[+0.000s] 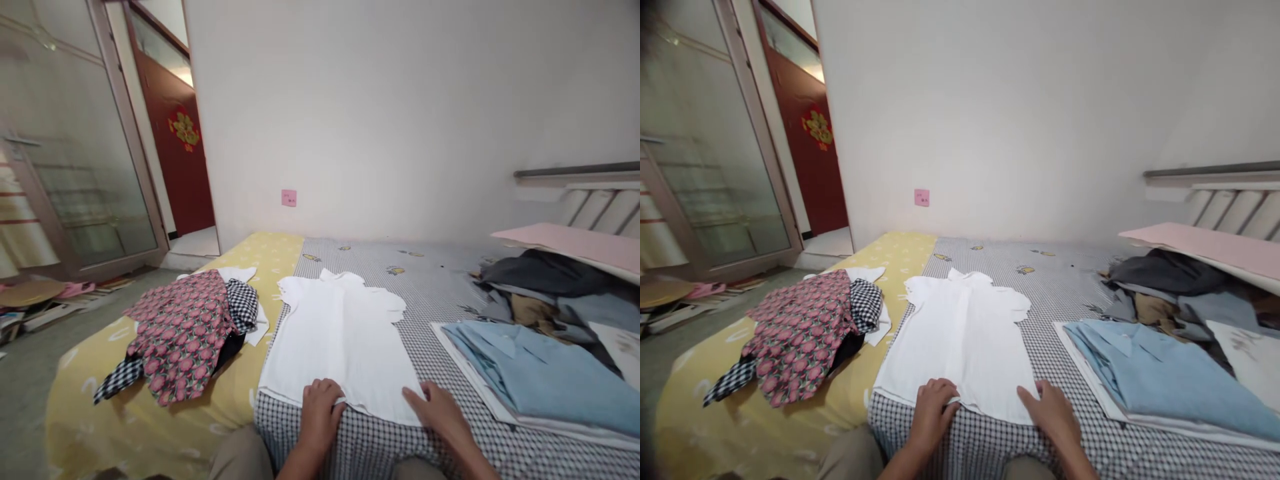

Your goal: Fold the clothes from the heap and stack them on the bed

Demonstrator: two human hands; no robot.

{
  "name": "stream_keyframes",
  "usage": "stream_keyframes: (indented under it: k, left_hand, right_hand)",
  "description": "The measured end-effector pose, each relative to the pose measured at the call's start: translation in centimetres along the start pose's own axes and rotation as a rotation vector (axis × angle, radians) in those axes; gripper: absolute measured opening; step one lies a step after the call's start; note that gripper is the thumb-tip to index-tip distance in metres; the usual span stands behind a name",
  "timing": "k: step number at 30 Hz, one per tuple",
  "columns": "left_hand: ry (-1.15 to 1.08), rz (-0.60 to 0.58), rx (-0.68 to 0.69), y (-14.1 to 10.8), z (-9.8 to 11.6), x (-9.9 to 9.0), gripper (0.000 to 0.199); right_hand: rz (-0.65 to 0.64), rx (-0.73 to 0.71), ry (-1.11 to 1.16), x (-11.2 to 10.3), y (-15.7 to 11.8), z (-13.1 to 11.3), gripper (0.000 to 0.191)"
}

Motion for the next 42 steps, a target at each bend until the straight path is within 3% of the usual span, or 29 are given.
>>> stream_keyframes:
  k: [3, 9, 13, 17, 19, 21, 24, 27, 30, 33, 35, 37, 42]
  left_hand:
    - [0.059, -0.009, -0.010, 0.5, 0.2, -0.3, 0.019]
    - [0.230, -0.025, 0.165, 0.2, -0.9, 1.1, 0.021]
    - [0.344, -0.043, 0.292, -0.7, -1.6, 2.9, 0.018]
    - [0.374, -0.162, 0.306, -1.4, -1.3, 3.2, 0.009]
    - [0.312, -0.170, 0.285, -1.1, -0.1, 2.4, 0.016]
    - [0.242, -0.064, 0.300, -0.1, 1.9, 1.1, 0.026]
    - [0.285, 0.092, 0.379, 2.4, 4.4, -0.1, 0.040]
    - [0.412, -0.023, 0.392, 5.1, 4.2, 0.8, 0.055]
    - [0.452, -0.183, 0.313, 6.5, 1.4, 2.5, 0.059]
    - [0.457, -0.193, 0.304, 6.7, -1.5, 4.3, 0.055]
    - [0.462, -0.144, 0.308, 6.7, -3.1, 5.7, 0.055]
    - [0.479, -0.047, 0.290, 6.8, -4.4, 7.1, 0.055]
    - [0.483, 0.191, 0.305, 6.9, -6.4, 9.3, 0.050]
  right_hand:
    - [-0.113, -0.078, 0.161, 0.4, -0.3, -1.8, 0.039]
    - [-0.037, -0.002, 0.475, -1.4, -2.1, -1.4, 0.047]
    - [-0.044, 0.005, 0.372, -1.3, -3.6, 0.9, 0.047]
    - [-0.183, 0.021, 0.131, -0.6, -4.5, 4.0, 0.044]
    - [-0.111, -0.010, -0.012, -1.6, -4.3, 5.0, 0.039]
    - [0.108, -0.050, -0.136, -3.5, -3.8, 4.7, 0.041]
    - [0.365, -0.227, -0.239, -5.2, -3.4, 1.1, 0.045]
    - [0.381, -0.441, -0.191, -3.8, -3.4, -4.8, 0.044]
    - [0.267, -0.536, -0.137, -0.6, -3.4, -10.2, 0.048]
    - [-0.004, -0.587, -0.177, 3.1, -2.7, -13.9, 0.056]
    - [-0.182, -0.592, -0.244, 5.0, -1.6, -15.3, 0.060]
    - [-0.264, -0.602, -0.324, 6.4, 0.0, -16.1, 0.063]
    - [-0.219, -0.629, -0.464, 8.6, 5.3, -18.0, 0.064]
Point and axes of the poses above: each hand's wrist, its own y-axis towards the middle knuckle, its own x-axis out of the palm, z = x × y, the point moved 3 cm from there along y, towards the middle knuckle, and after that the axes turned 14 degrees about -y, right-handed, at the moved point
